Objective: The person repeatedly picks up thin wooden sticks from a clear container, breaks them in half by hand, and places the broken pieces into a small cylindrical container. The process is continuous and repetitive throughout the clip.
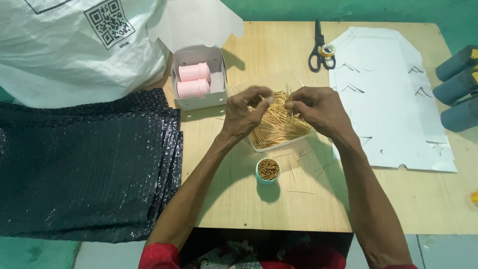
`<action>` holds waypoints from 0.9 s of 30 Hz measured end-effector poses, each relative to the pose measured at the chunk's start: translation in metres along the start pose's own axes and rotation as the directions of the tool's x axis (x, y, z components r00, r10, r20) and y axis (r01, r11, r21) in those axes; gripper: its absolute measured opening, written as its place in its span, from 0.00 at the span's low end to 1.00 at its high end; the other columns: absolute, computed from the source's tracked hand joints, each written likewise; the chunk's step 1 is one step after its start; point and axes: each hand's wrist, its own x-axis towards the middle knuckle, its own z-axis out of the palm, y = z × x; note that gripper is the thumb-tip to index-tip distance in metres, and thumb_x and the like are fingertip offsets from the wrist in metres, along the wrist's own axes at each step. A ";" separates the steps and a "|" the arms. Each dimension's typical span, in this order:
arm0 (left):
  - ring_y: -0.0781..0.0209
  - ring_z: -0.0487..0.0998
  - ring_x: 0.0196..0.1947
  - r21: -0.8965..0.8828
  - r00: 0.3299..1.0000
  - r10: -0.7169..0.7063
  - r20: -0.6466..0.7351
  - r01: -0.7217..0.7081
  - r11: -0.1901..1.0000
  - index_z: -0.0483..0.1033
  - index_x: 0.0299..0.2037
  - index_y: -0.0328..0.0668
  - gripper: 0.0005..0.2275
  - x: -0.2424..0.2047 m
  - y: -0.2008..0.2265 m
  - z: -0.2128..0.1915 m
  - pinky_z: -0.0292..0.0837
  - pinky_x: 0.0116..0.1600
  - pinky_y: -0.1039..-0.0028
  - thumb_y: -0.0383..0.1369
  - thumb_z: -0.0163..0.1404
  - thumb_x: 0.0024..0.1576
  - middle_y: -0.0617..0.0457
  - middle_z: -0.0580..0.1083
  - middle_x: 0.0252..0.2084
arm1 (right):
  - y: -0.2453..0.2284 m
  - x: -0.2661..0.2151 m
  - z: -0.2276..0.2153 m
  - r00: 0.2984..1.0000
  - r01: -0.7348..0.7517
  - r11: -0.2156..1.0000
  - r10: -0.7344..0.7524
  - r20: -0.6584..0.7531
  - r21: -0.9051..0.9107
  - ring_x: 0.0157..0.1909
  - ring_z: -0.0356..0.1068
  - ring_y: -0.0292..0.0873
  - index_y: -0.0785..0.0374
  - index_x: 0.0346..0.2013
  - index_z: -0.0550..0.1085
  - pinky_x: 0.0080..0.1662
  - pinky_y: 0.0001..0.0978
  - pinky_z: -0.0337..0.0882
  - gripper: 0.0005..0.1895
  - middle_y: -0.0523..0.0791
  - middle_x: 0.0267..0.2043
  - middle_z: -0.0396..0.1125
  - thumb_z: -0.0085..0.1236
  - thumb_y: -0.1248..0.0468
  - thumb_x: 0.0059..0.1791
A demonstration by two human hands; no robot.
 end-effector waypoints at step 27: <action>0.63 0.84 0.36 -0.262 0.982 -0.137 0.130 0.168 0.951 0.85 0.45 0.45 0.07 -0.004 0.014 -0.003 0.82 0.34 0.78 0.28 0.60 0.57 0.48 0.83 0.38 | 0.015 -0.003 0.022 0.972 0.171 0.976 -0.144 -0.187 0.134 0.45 0.77 0.50 0.66 0.48 0.81 0.44 0.37 0.78 0.12 0.58 0.40 0.75 0.56 0.75 0.52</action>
